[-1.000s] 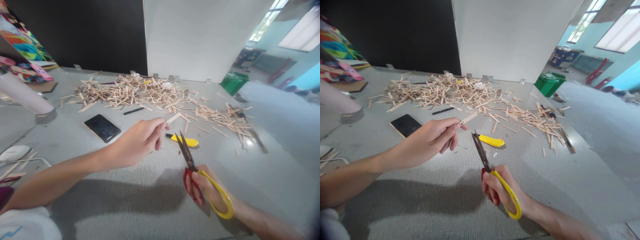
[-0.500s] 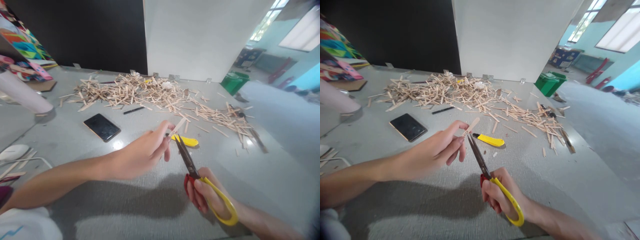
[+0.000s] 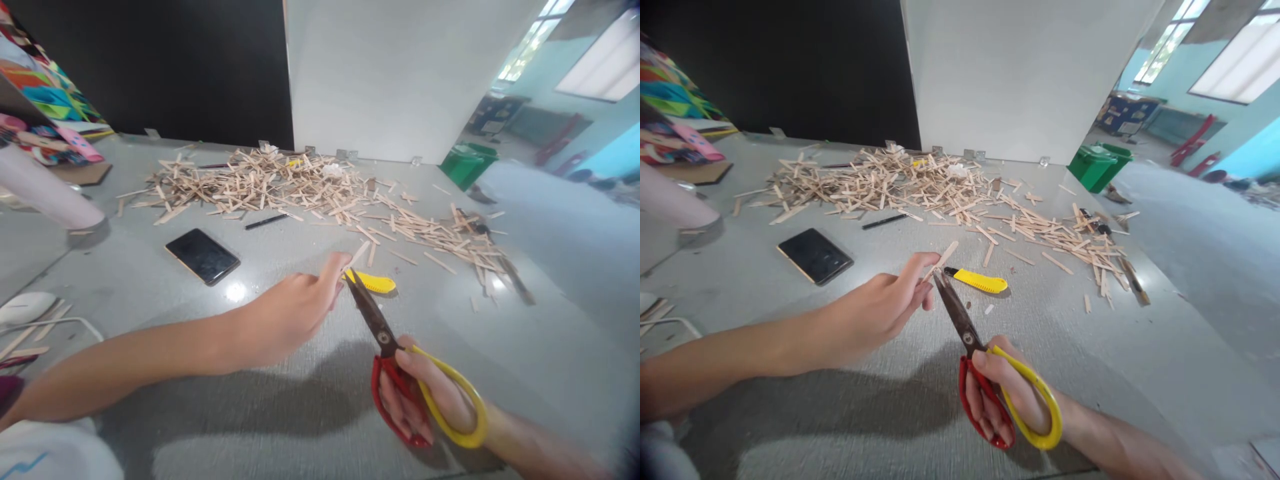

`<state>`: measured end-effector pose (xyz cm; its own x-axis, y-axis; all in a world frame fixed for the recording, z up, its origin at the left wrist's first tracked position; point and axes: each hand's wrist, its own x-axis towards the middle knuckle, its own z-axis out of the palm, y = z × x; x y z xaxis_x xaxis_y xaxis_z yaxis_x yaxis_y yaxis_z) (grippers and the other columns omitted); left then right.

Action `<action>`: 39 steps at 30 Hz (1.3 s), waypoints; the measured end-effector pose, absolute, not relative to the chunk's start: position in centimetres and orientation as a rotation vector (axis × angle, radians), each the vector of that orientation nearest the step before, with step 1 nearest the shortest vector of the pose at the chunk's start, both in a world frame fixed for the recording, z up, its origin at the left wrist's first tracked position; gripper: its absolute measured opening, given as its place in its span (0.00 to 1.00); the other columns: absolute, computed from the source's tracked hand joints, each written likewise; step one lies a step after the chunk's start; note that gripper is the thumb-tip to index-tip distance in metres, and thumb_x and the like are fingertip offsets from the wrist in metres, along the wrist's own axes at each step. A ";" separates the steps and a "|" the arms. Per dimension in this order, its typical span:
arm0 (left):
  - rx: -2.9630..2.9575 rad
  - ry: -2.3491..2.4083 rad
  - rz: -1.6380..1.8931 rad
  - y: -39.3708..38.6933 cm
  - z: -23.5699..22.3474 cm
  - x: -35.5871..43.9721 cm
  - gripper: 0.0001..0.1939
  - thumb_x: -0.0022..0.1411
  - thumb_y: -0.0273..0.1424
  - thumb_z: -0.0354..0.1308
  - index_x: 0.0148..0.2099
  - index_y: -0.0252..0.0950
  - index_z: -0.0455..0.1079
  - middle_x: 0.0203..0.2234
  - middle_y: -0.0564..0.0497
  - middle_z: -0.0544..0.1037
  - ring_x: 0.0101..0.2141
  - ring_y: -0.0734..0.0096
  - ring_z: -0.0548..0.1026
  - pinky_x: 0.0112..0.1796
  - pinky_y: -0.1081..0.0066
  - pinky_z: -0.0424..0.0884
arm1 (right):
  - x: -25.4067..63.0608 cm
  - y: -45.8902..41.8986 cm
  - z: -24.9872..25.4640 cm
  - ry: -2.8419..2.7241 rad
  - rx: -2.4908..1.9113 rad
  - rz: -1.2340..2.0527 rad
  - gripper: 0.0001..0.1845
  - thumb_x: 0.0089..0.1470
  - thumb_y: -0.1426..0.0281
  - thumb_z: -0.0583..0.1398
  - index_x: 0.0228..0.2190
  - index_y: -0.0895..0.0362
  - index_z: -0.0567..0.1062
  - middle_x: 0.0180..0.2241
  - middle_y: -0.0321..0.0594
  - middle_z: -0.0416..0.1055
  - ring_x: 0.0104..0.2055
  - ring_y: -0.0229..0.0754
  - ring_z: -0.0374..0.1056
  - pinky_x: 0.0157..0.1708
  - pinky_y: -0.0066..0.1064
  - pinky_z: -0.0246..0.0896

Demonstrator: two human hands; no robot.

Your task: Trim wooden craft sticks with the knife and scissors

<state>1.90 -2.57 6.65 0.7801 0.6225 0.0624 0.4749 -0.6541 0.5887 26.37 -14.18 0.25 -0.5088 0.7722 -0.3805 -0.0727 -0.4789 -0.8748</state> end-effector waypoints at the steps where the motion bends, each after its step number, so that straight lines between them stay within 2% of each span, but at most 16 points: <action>1: 2.437 0.833 0.322 -2.6 6.6 1.9 0.14 0.76 0.22 0.41 0.59 0.39 0.54 0.31 0.56 0.76 0.20 0.72 0.65 0.25 0.70 0.56 | 26.5 -14.2 0.0 -1.118 -1.101 2.062 0.43 0.63 0.32 0.54 0.18 0.56 0.74 0.10 0.36 0.63 0.10 0.34 0.55 0.10 0.24 0.48; 3: 2.506 0.859 0.291 -2.5 6.4 2.0 0.12 0.76 0.22 0.41 0.58 0.39 0.54 0.30 0.55 0.75 0.20 0.71 0.66 0.25 0.69 0.54 | 26.8 -14.2 -0.5 -1.058 -1.103 2.119 0.44 0.62 0.31 0.53 0.16 0.55 0.73 0.10 0.36 0.63 0.09 0.34 0.54 0.09 0.24 0.48; 8: 2.690 0.873 0.238 -2.7 6.0 2.2 0.10 0.76 0.23 0.40 0.56 0.37 0.56 0.32 0.49 0.77 0.21 0.67 0.69 0.25 0.68 0.55 | 26.9 -13.9 -0.7 -1.106 -1.114 2.114 0.45 0.62 0.30 0.53 0.17 0.56 0.74 0.11 0.35 0.64 0.09 0.33 0.54 0.09 0.24 0.48; 13: 2.660 0.960 0.218 -2.9 5.5 2.6 0.08 0.81 0.27 0.39 0.57 0.37 0.55 0.24 0.55 0.72 0.20 0.63 0.71 0.23 0.68 0.55 | 26.3 -13.4 -0.6 -1.240 -1.096 1.900 0.46 0.65 0.32 0.54 0.16 0.57 0.74 0.08 0.35 0.62 0.10 0.34 0.56 0.13 0.25 0.55; 18: 2.828 0.955 0.195 -3.0 4.8 2.4 0.12 0.78 0.23 0.40 0.59 0.37 0.55 0.31 0.50 0.77 0.22 0.62 0.74 0.23 0.67 0.60 | 26.4 -13.4 -0.9 -1.192 -1.161 2.014 0.48 0.66 0.31 0.50 0.18 0.58 0.75 0.12 0.41 0.69 0.09 0.34 0.56 0.09 0.25 0.49; 21: 2.909 0.902 0.147 -3.1 4.7 2.3 0.12 0.75 0.21 0.41 0.56 0.37 0.58 0.34 0.46 0.78 0.22 0.61 0.75 0.24 0.66 0.64 | 26.3 -13.4 -0.5 -1.230 -1.173 1.959 0.48 0.65 0.30 0.51 0.17 0.57 0.75 0.10 0.38 0.66 0.09 0.34 0.56 0.10 0.25 0.52; 24: 2.878 0.908 0.149 -3.1 4.6 2.4 0.11 0.75 0.21 0.41 0.55 0.36 0.59 0.34 0.44 0.79 0.23 0.60 0.76 0.24 0.66 0.62 | 26.2 -13.1 -0.2 -1.290 -1.185 1.858 0.47 0.65 0.31 0.54 0.15 0.57 0.74 0.08 0.35 0.61 0.10 0.33 0.56 0.13 0.24 0.55; 28: 2.723 0.975 0.220 -3.1 4.9 2.7 0.09 0.81 0.27 0.40 0.59 0.35 0.56 0.27 0.51 0.77 0.22 0.59 0.76 0.23 0.67 0.58 | 26.5 -13.1 -0.7 -1.192 -1.181 2.018 0.49 0.63 0.28 0.49 0.14 0.55 0.72 0.08 0.36 0.60 0.09 0.34 0.55 0.09 0.24 0.49; 31: 2.601 0.947 0.294 -2.9 5.5 2.5 0.09 0.84 0.31 0.40 0.59 0.37 0.56 0.27 0.51 0.79 0.24 0.59 0.78 0.25 0.67 0.61 | 26.9 -13.1 -1.5 -1.106 -1.167 2.088 0.48 0.64 0.29 0.46 0.13 0.53 0.69 0.07 0.33 0.55 0.08 0.35 0.53 0.08 0.25 0.45; 35: 2.509 0.870 0.367 -2.5 6.0 2.0 0.12 0.85 0.37 0.39 0.61 0.38 0.56 0.31 0.49 0.81 0.30 0.57 0.80 0.31 0.65 0.67 | 27.0 -13.0 -1.7 -1.175 -1.198 2.008 0.48 0.65 0.30 0.47 0.13 0.54 0.71 0.07 0.33 0.55 0.08 0.35 0.53 0.09 0.25 0.46; 39: 2.442 0.847 0.390 -2.6 5.5 1.9 0.15 0.85 0.39 0.39 0.65 0.37 0.54 0.32 0.49 0.80 0.30 0.57 0.79 0.32 0.63 0.68 | 26.5 -12.9 -0.9 -1.307 -1.237 1.873 0.48 0.67 0.32 0.49 0.11 0.54 0.69 0.07 0.35 0.57 0.08 0.33 0.52 0.10 0.25 0.49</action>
